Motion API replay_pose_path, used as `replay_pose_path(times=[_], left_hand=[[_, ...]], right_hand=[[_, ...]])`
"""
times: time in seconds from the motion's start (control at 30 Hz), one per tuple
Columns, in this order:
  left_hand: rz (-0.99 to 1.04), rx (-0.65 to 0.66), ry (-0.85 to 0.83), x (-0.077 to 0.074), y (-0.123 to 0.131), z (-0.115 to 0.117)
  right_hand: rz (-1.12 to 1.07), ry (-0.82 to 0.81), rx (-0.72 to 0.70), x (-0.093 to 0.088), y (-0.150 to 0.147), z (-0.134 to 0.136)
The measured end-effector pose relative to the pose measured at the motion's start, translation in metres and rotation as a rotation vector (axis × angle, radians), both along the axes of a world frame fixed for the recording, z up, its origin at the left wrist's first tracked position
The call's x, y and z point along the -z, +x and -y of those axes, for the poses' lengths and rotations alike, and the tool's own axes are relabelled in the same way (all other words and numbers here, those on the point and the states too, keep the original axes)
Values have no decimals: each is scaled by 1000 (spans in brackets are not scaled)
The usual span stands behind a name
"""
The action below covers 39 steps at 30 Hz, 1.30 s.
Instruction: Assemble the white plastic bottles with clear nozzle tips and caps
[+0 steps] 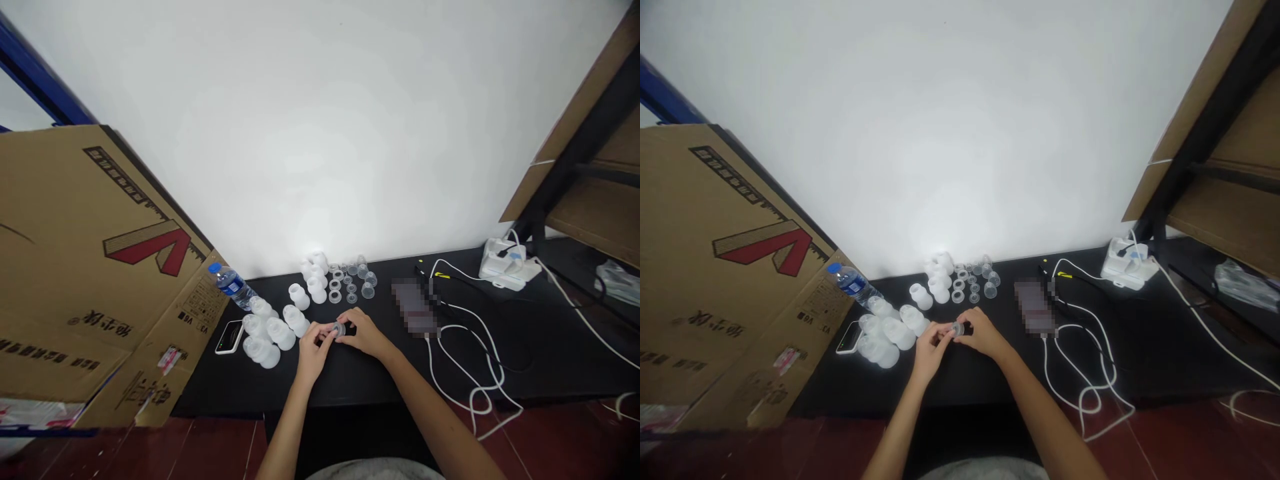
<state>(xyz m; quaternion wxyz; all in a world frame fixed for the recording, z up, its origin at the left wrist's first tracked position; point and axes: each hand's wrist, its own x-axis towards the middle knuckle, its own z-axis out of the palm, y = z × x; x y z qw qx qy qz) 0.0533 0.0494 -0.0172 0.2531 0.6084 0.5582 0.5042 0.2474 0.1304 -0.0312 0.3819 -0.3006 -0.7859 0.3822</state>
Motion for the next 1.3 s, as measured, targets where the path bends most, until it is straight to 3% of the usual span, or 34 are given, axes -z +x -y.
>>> replay_pose_path(times=[0.17, 0.53, 0.67, 0.8, 0.97, 1.03, 1.3], left_hand=[[-62, -7, 15, -1, 0, 0], [-59, 0, -3, 0, 0, -2], [-62, 4, -1, 1, 2, -3], [-114, -20, 32, 2, 3, -2], [-221, 22, 39, 6, 4, -1], [-260, 52, 19, 7, 5, -1], [-293, 57, -14, 5, 6, 0]], right_hand=[[49, 118, 34, 3, 0, 0], [67, 129, 50, -5, 1, 3], [24, 59, 48, -7, 4, 4], [-39, 75, 202, -11, 9, 1], [79, 174, 603, -9, 13, -9], [156, 187, 692, -6, 12, -12], [231, 258, 678, 2, 12, -12]])
